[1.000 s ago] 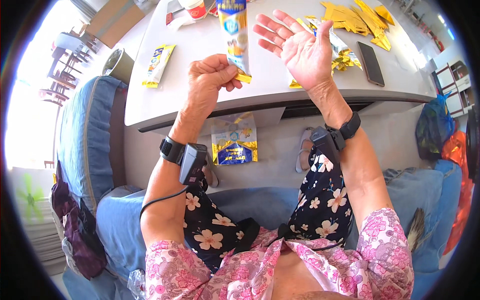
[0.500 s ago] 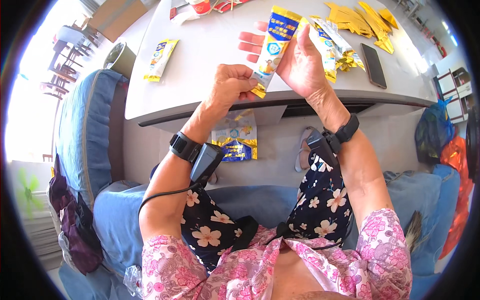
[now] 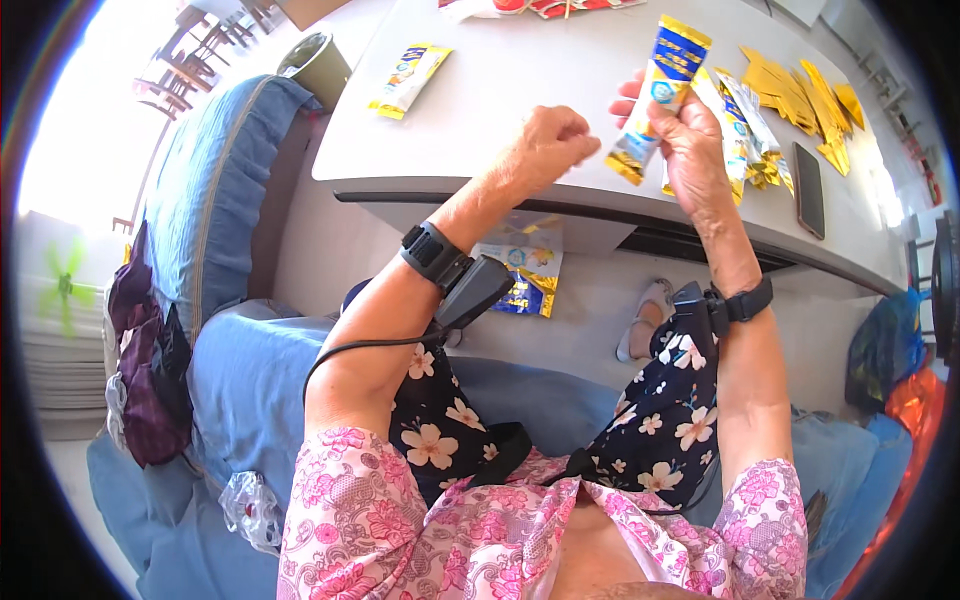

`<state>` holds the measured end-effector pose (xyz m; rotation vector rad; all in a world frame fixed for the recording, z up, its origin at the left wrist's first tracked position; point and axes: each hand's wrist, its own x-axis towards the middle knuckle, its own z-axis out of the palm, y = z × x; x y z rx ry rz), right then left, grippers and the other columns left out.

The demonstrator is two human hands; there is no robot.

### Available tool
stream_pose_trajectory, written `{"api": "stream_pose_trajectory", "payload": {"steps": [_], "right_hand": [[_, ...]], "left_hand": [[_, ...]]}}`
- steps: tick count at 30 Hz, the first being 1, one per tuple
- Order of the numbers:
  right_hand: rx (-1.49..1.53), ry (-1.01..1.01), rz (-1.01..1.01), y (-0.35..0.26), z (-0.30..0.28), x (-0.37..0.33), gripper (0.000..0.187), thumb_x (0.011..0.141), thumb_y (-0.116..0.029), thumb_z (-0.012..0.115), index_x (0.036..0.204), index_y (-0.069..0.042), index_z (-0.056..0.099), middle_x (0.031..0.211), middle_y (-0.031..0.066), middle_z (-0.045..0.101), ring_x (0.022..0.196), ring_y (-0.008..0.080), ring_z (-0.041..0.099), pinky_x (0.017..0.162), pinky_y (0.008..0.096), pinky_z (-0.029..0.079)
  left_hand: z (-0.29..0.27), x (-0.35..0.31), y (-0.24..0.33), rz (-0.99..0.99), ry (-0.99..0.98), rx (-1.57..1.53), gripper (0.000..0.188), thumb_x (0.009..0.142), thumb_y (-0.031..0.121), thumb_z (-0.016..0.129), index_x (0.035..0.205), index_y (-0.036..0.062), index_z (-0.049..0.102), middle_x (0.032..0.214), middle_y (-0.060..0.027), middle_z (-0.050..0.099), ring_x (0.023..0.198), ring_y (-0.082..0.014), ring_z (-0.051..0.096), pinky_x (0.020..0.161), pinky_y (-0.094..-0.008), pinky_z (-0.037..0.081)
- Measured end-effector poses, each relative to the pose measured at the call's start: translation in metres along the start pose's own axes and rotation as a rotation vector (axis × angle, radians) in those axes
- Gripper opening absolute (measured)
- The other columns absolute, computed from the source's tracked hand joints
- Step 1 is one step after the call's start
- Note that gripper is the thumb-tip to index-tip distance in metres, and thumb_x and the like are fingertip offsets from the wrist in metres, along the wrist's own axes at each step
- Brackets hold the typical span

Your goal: The person handles food pouches on a table, picking them up one at a time, turning them over to look at the packaging, and setting them down.

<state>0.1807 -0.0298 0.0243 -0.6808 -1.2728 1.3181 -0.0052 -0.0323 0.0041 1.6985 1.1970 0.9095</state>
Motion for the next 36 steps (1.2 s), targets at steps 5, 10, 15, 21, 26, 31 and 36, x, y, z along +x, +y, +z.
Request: {"api": "stream_pose_trajectory", "payload": {"steps": [5, 10, 15, 21, 26, 31, 36], "right_hand": [[-0.123, 0.203, 0.015, 0.005, -0.046, 0.007, 0.032, 0.087, -0.008, 0.055, 0.117, 0.002, 0.048, 0.101, 0.0097, 0.060, 0.087, 0.0147, 0.060, 0.075, 0.0303, 0.054], [-0.297, 0.383, 0.152, -0.001, -0.062, 0.009, 0.024, 0.086, -0.002, 0.050, 0.111, 0.001, 0.051, 0.091, 0.0089, 0.061, 0.084, 0.0150, 0.061, 0.076, 0.0290, 0.051], [-0.804, 0.396, 0.039, 0.040, -0.119, 0.025, 0.020, 0.077, 0.000, 0.050, 0.096, 0.001, 0.055, 0.090, 0.0130, 0.062, 0.085, 0.0248, 0.062, 0.076, 0.0364, 0.047], [-1.612, 0.369, -0.101, 0.035, -0.101, 0.010, 0.032, 0.076, -0.005, 0.052, 0.107, 0.001, 0.051, 0.102, 0.0202, 0.056, 0.098, 0.0355, 0.055, 0.083, 0.0443, 0.044], [-1.743, 0.316, -0.260, 0.022, -0.064, 0.004, 0.032, 0.076, -0.006, 0.059, 0.106, 0.001, 0.053, 0.108, 0.0199, 0.049, 0.101, 0.0331, 0.048, 0.087, 0.0394, 0.042], [-1.435, 0.270, -0.531, 0.018, -0.047, 0.008, 0.031, 0.077, -0.011, 0.061, 0.104, 0.002, 0.055, 0.104, 0.0168, 0.053, 0.100, 0.0285, 0.051, 0.086, 0.0363, 0.043], [-0.309, 0.132, 0.116, 0.021, -0.016, 0.008, 0.032, 0.083, -0.024, 0.064, 0.099, 0.003, 0.057, 0.093, 0.0076, 0.061, 0.082, 0.0179, 0.057, 0.074, 0.0303, 0.049]], "left_hand": [[-0.041, 0.022, -0.036, 0.013, 0.471, 0.710, 0.019, 0.076, 0.014, 0.056, 0.079, -0.0045, 0.056, 0.092, -0.0279, 0.058, 0.089, -0.0394, 0.056, 0.075, -0.0454, 0.045], [-0.112, 0.013, -0.057, -0.098, 0.678, 1.132, 0.029, 0.077, 0.006, 0.048, 0.099, -0.0089, 0.058, 0.099, -0.0265, 0.059, 0.095, -0.0406, 0.056, 0.084, -0.0447, 0.043], [-0.135, 0.018, -0.096, -0.217, 0.555, 1.150, 0.026, 0.076, 0.001, 0.051, 0.100, -0.0080, 0.058, 0.104, -0.0252, 0.058, 0.100, -0.0388, 0.055, 0.089, -0.0439, 0.043], [-0.122, 0.021, -0.088, -0.140, 0.542, 1.250, 0.024, 0.073, -0.001, 0.056, 0.096, -0.0064, 0.062, 0.103, -0.0253, 0.058, 0.101, -0.0421, 0.053, 0.089, -0.0460, 0.043], [-0.128, 0.018, -0.081, -0.180, 0.638, 1.159, 0.021, 0.072, 0.005, 0.054, 0.087, -0.0067, 0.063, 0.099, -0.0243, 0.059, 0.102, -0.0370, 0.051, 0.085, -0.0428, 0.046], [-0.123, 0.023, -0.063, -0.189, 0.617, 0.653, 0.022, 0.073, 0.008, 0.055, 0.086, -0.0079, 0.062, 0.087, -0.0215, 0.062, 0.080, -0.0280, 0.061, 0.071, -0.0371, 0.051], [-0.077, 0.010, -0.019, 0.053, 0.366, -0.391, 0.026, 0.080, 0.009, 0.059, 0.098, -0.0098, 0.060, 0.085, -0.0173, 0.063, 0.074, -0.0205, 0.062, 0.064, -0.0303, 0.053]]}}
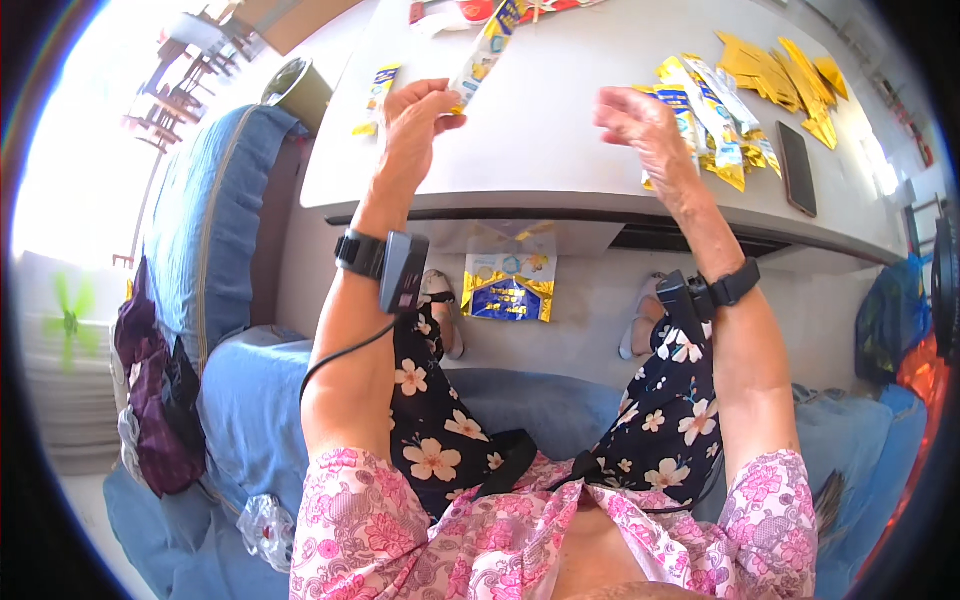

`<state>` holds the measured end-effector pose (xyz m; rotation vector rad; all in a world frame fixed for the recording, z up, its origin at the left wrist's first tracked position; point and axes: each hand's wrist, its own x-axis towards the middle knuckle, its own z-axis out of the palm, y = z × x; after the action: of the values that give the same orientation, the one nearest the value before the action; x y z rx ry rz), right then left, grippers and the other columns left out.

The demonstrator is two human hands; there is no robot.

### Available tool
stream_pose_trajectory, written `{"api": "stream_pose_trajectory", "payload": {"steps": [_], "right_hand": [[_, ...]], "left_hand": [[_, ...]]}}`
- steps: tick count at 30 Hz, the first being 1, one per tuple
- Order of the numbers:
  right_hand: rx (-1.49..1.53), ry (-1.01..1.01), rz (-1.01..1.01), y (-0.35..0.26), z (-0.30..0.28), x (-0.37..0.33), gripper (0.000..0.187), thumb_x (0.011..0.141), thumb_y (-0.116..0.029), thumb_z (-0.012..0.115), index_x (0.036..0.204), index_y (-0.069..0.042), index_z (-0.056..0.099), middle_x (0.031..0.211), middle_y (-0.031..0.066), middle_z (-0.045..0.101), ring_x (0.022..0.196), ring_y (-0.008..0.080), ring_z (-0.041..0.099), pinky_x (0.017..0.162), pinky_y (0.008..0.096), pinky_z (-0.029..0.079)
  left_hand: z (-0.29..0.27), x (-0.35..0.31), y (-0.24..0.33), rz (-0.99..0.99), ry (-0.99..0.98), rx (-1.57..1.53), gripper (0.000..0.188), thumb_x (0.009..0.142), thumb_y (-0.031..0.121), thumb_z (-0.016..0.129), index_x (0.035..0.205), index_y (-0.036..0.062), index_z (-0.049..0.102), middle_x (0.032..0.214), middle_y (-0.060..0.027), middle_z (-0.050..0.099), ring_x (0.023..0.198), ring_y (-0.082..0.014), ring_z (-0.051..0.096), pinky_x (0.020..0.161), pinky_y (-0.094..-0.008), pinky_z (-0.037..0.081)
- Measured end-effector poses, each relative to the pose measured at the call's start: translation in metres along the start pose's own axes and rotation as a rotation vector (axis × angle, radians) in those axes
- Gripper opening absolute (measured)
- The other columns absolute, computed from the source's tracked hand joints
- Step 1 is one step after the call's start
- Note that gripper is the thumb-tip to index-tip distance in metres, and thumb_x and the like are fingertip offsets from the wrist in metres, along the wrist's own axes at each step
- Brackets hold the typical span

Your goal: The person handles food pouches on a table, picking them up one at a time, turning them over to look at the packaging, and setting them down.

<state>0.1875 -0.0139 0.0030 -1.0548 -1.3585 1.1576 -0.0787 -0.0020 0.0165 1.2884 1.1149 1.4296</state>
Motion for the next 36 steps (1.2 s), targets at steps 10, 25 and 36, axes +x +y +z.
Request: {"api": "stream_pose_trajectory", "payload": {"steps": [10, 25, 36], "right_hand": [[0.426, -0.057, -0.009, -0.012, 0.012, -0.004, 0.022, 0.086, -0.019, 0.060, 0.097, 0.000, 0.060, 0.090, 0.0103, 0.067, 0.076, 0.0152, 0.064, 0.071, 0.0291, 0.053], [0.451, 0.035, -0.135, -0.020, 0.005, -0.008, 0.025, 0.093, -0.024, 0.048, 0.102, -0.002, 0.055, 0.093, 0.0136, 0.065, 0.085, 0.0196, 0.066, 0.074, 0.0299, 0.054], [0.182, -0.009, -0.316, -0.027, 0.014, -0.014, 0.016, 0.092, -0.011, 0.048, 0.094, 0.000, 0.059, 0.084, 0.0089, 0.065, 0.077, 0.0152, 0.064, 0.073, 0.0271, 0.054]], "left_hand": [[0.074, -0.047, 0.005, -0.301, -0.441, -0.195, 0.031, 0.087, 0.015, 0.057, 0.109, -0.0059, 0.056, 0.096, -0.0155, 0.064, 0.082, -0.0187, 0.063, 0.063, -0.0274, 0.054], [0.078, -0.052, -0.012, -0.282, -0.507, 0.172, 0.021, 0.079, 0.007, 0.064, 0.096, -0.0044, 0.062, 0.079, -0.0075, 0.064, 0.066, -0.0104, 0.060, 0.054, -0.0210, 0.051], [0.082, -0.052, -0.015, -0.237, -0.498, 0.190, 0.016, 0.079, 0.007, 0.062, 0.092, -0.0024, 0.061, 0.080, -0.0074, 0.064, 0.067, -0.0099, 0.058, 0.055, -0.0227, 0.048]]}}
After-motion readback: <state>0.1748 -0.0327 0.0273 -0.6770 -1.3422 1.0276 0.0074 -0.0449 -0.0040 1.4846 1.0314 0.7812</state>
